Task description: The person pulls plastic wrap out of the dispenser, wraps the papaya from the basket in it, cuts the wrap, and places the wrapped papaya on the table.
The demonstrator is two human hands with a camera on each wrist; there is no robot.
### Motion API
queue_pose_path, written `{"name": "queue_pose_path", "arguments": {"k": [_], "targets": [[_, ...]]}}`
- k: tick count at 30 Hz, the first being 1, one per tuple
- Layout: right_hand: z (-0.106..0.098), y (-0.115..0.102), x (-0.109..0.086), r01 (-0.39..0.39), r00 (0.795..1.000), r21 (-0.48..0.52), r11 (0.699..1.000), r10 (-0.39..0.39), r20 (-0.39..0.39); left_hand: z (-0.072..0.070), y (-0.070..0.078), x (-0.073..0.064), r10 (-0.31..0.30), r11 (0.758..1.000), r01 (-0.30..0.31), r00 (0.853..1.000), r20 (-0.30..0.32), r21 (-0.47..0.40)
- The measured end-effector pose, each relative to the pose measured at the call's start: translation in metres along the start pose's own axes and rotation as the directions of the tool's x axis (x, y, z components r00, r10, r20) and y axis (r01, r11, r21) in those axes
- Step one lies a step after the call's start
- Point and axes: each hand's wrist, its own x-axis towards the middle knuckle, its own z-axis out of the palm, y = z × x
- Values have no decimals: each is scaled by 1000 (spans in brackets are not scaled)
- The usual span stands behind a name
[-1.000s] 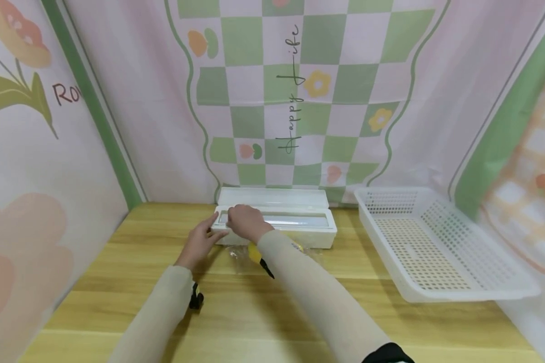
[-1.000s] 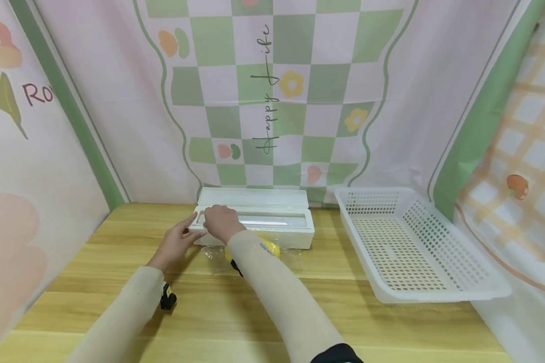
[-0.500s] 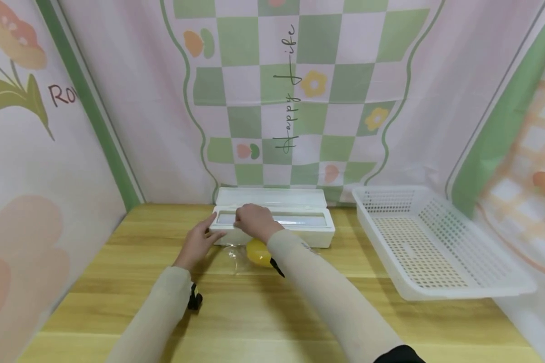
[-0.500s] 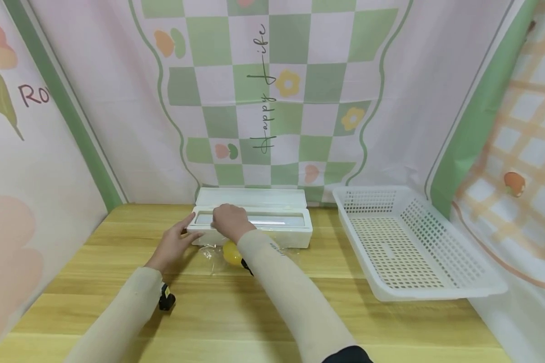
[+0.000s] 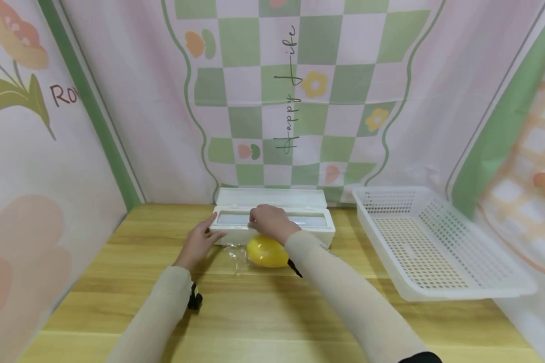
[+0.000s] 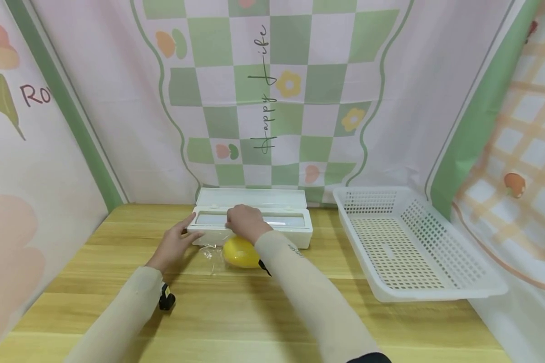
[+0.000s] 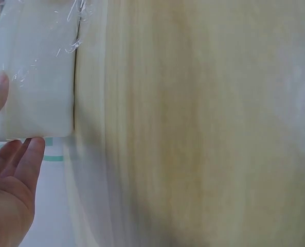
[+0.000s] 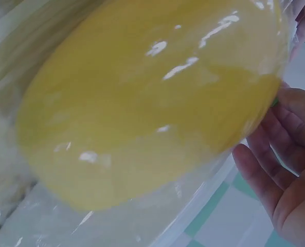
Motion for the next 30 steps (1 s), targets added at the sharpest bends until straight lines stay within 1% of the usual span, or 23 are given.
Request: {"name": "queue_pose_path", "arguments": {"k": [5, 13, 19, 26, 30], "targets": [[-1, 12, -7, 0, 1000, -3, 1000, 0, -3, 1, -2, 1, 7, 1000, -7, 1000, 0, 2], [-4, 31, -20, -17, 1000, -4, 1000, 17, -18, 0, 0, 0, 3, 1000, -3, 1000, -6, 0], [-2, 43, -30, -5, 999, 26, 1000, 6, -44, 0, -1, 0, 15, 1000, -15, 1000, -4, 7], [-1, 55, -41, 13, 996, 10, 1000, -12, -89, 2, -1, 0, 13, 1000, -13, 1000, -9, -11], [-2, 65, -47, 16, 995, 21, 1000, -14, -100, 1, -2, 0, 11, 1000, -11, 1000, -16, -12]]}}
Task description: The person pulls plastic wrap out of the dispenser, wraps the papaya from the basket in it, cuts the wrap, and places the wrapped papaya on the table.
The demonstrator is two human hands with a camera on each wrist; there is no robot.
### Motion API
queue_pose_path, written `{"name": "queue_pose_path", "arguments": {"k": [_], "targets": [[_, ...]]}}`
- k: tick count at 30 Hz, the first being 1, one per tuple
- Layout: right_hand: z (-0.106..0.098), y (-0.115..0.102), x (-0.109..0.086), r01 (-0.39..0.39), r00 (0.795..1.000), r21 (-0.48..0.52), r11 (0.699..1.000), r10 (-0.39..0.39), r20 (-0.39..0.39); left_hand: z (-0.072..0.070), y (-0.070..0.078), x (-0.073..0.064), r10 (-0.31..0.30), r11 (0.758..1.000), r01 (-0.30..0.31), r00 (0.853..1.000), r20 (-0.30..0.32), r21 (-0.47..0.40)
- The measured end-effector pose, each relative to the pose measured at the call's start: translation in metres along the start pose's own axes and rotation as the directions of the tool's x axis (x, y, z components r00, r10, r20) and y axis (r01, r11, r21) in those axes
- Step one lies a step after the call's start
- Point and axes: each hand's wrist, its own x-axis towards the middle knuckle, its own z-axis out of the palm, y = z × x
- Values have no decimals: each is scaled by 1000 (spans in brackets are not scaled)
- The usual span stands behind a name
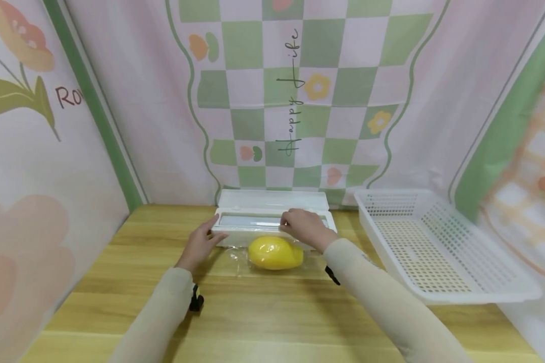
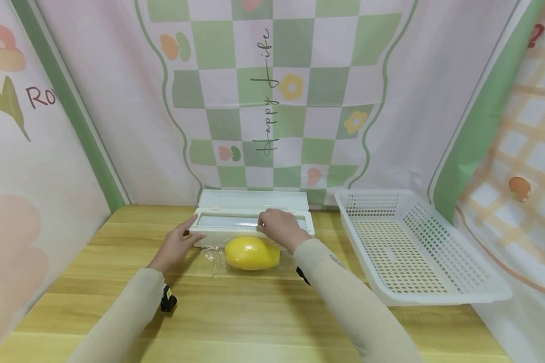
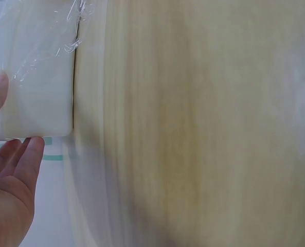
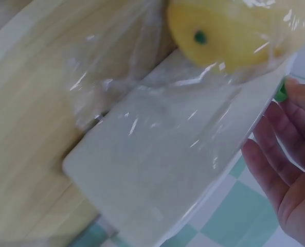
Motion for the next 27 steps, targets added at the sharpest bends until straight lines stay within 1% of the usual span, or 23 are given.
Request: {"name": "queue_pose_path", "arguments": {"k": [7, 14, 21, 25, 27], "targets": [[-1, 23, -12, -10, 1000, 21, 1000, 11, -13, 0, -3, 1, 12, 1000, -12, 1000, -9, 16], [-7, 44, -23, 19, 1000, 43, 999, -19, -11, 1, 1, 1, 21, 1000, -21, 1000, 0, 15], [-17, 60, -34, -25, 999, 1, 1000, 25, 38, 0, 3, -1, 19, 999, -19, 1000, -5, 31], [-24, 68, -41, -29, 997, -20, 999, 31, 66, 0, 2, 0, 19, 999, -19, 1000, -2, 36], [-27, 73, -43, -28, 997, -16, 999, 29, 77, -1, 1, 0, 13, 999, -13, 1000, -4, 33]]}}
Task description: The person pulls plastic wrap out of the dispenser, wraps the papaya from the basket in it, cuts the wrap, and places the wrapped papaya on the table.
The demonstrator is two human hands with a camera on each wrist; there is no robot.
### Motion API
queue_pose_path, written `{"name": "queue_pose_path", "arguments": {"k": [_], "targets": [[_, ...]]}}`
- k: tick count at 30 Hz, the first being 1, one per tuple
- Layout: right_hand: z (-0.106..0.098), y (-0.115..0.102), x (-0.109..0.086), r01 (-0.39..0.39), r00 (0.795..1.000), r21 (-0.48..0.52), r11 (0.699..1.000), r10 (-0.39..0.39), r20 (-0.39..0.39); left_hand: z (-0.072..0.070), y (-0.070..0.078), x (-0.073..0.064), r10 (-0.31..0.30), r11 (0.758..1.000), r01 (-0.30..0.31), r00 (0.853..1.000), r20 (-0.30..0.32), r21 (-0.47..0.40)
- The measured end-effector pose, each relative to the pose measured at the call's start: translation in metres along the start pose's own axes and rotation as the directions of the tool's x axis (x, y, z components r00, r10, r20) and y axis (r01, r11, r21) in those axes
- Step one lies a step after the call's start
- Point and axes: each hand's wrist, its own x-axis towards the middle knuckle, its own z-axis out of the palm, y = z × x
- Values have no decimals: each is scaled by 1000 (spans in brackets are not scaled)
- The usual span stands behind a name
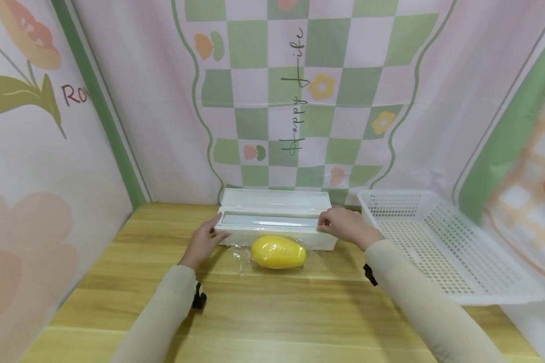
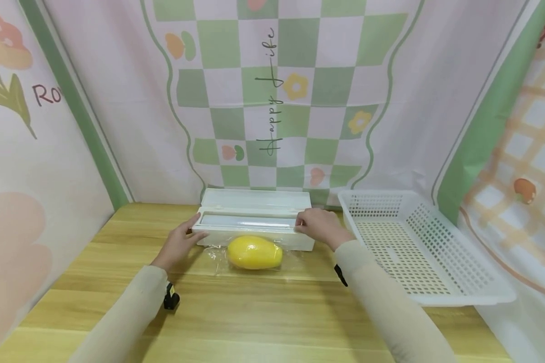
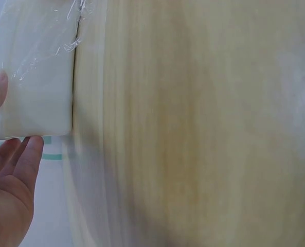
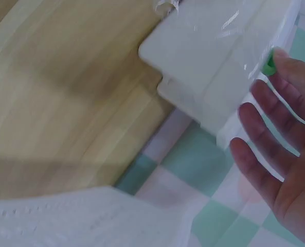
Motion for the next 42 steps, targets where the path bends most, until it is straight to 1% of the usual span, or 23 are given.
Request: {"name": "queue_pose_path", "arguments": {"k": [5, 9, 12, 17, 19, 21, 25, 27, 28, 29, 30, 31, 32, 33, 34, 35, 36, 37, 38, 39, 40, 41, 42], "targets": [[-5, 13, -6, 5, 1000, 28, 1000, -5, 20, -1, 0, 0, -12, 1000, 12, 1000, -2, -11], [-7, 19, -11, -3, 999, 26, 1000, 2, 35, 0, 4, 0, -24, 999, 24, 1000, 11, -21], [-9, 23, -15, -5, 999, 45, 999, 4, 34, 1, 4, 1, -29, 999, 30, 999, 17, -26], [-10, 29, -20, -26, 999, 63, 998, 23, 46, -1, -1, 2, -44, 997, 45, 999, 19, -66], [-9, 30, -21, -32, 998, 58, 998, 29, 48, -3, -3, 2, -69, 993, 71, 997, 27, -97], [-8, 29, -20, -26, 999, 60, 998, 23, 45, -7, -6, 2, -97, 986, 102, 994, 46, -129], [-7, 26, -19, -31, 998, 74, 997, 27, 51, -14, -9, 3, -148, 969, 167, 983, 110, -180], [-7, 23, -19, -42, 996, 89, 995, 35, 77, -17, -9, 2, -151, 968, 179, 976, 158, -178], [-7, 22, -19, -50, 995, 96, 994, 41, 92, -18, -8, 2, -142, 971, 172, 974, 175, -169], [-7, 20, -20, -57, 993, 100, 993, 46, 109, -19, -6, 1, -125, 977, 153, 976, 177, -152], [-7, 19, -21, -59, 992, 91, 994, 48, 116, -18, -4, 1, -91, 984, 113, 983, 162, -135], [-7, 16, -21, -60, 992, 73, 996, 51, 118, -17, -1, -1, -49, 991, 65, 990, 129, -116], [-6, 12, -22, -59, 993, 45, 997, 54, 109, -16, 3, -2, -2, 996, 9, 996, 85, -91], [-6, 7, -23, -54, 995, 10, 998, 53, 86, -14, 7, -3, 58, 996, -56, 998, 34, -65], [-6, 0, -24, -49, 997, -22, 999, 50, 54, -11, 13, -5, 118, 992, -119, 993, -20, -32], [-5, -6, -25, -41, 999, -55, 998, 42, 11, -8, 20, -7, 183, 983, -183, 981, -64, 8], [-4, -14, -25, -30, 999, -77, 997, 27, -37, -4, 27, -8, 248, 968, -244, 965, -90, 51], [-2, -22, -26, -21, 997, -80, 997, 15, -76, 1, 34, -10, 296, 953, -288, 950, -96, 88], [0, -30, -26, -5, 993, -70, 998, -3, -114, 5, 41, -13, 339, 936, -328, 937, -82, 128], [2, -37, -27, 13, 990, -55, 998, -21, -142, 10, 48, -14, 383, 914, -370, 922, -54, 167], [6, -45, -27, 33, 987, -30, 999, -37, -158, 15, 54, -17, 417, 891, -404, 909, -19, 208], [10, -51, -27, 52, 985, -2, 999, -51, -165, 21, 58, -18, 453, 860, -442, 891, 19, 256], [15, -57, -28, 65, 985, 26, 998, -60, -162, 26, 62, -19, 472, 834, -466, 880, 56, 296]]}}
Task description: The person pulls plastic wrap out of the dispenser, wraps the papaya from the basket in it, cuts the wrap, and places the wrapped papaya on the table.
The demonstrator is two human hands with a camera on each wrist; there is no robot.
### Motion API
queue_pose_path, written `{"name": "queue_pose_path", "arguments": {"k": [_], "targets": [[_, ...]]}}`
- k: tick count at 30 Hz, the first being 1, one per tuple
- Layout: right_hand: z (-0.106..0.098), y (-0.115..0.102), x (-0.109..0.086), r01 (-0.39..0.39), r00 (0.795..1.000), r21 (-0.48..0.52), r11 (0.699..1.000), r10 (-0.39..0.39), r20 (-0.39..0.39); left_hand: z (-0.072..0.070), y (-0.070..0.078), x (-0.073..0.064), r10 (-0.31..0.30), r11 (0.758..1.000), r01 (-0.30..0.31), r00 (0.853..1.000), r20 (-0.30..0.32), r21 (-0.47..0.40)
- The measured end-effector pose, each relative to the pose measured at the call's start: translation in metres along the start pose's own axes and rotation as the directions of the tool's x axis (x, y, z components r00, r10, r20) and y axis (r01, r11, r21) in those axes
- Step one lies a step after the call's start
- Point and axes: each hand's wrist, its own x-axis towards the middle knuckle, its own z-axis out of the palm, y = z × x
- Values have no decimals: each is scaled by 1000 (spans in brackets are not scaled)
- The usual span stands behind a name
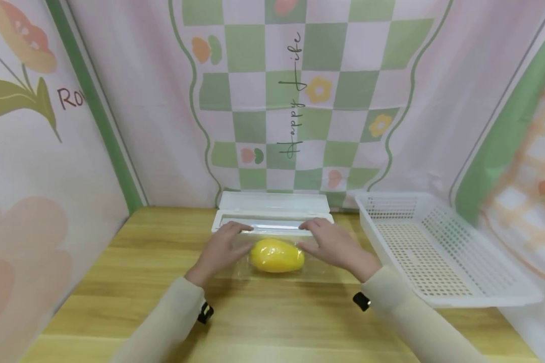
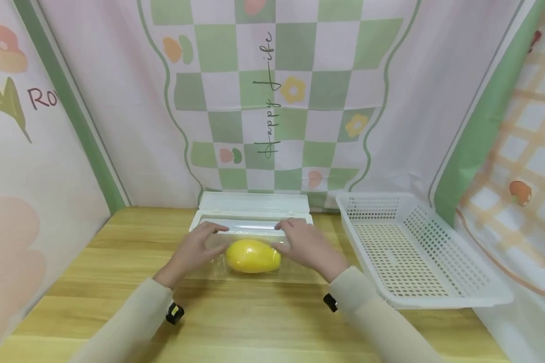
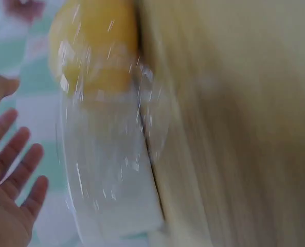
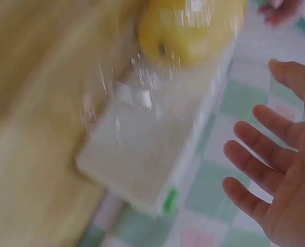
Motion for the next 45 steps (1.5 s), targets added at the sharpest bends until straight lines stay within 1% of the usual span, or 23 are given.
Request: {"name": "queue_pose_path", "arguments": {"k": [3, 5, 8, 13, 16, 20, 24, 27, 30, 32, 34, 37, 39, 45], "targets": [[18, -13, -4, 9, 1000, 56, 998, -10, 26, 9, 13, -1, 67, 990, -77, 994, 85, 117], [31, -17, -6, 3, 999, 82, 997, -5, 32, 15, 18, -2, 73, 982, -95, 988, 133, 165], [47, -18, -8, -15, 1000, 133, 991, 12, 26, 21, 21, -4, 53, 975, -88, 984, 173, 203], [62, -18, -8, -30, 999, 233, 972, 25, 24, 31, 19, -6, 21, 970, -67, 981, 191, 235], [66, -16, -6, -24, 1000, 259, 965, 21, 12, 34, 19, -5, -1, 979, -41, 978, 207, 198], [71, -10, -2, -2, 1000, 260, 966, 4, -10, 32, 18, -2, -56, 991, 25, 971, 232, 134], [71, -3, 3, 20, 1000, 262, 965, -18, -10, 29, 14, 2, -97, 993, 76, 961, 260, 92], [68, 1, 7, 31, 999, 295, 955, -33, 3, 28, 9, 4, -111, 994, 108, 955, 274, 26], [65, 5, 10, 51, 998, 317, 947, -60, 17, 27, 3, 6, -122, 989, 140, 948, 295, -41], [62, 8, 11, 56, 997, 331, 942, -72, 38, 28, 0, 8, -121, 985, 152, 942, 312, -77], [60, 10, 12, 46, 995, 336, 941, -71, 64, 28, -3, 9, -96, 986, 135, 942, 322, -102], [56, 10, 13, 9, 992, 362, 932, -54, 115, 29, -8, 10, -62, 983, 114, 942, 329, -142], [53, 10, 13, -7, 988, 376, 926, -51, 144, 28, -11, 10, -49, 981, 110, 941, 335, -163], [47, 9, 12, -10, 979, 415, 910, -76, 189, 26, -11, 9, -55, 972, 134, 928, 369, -192]]}}
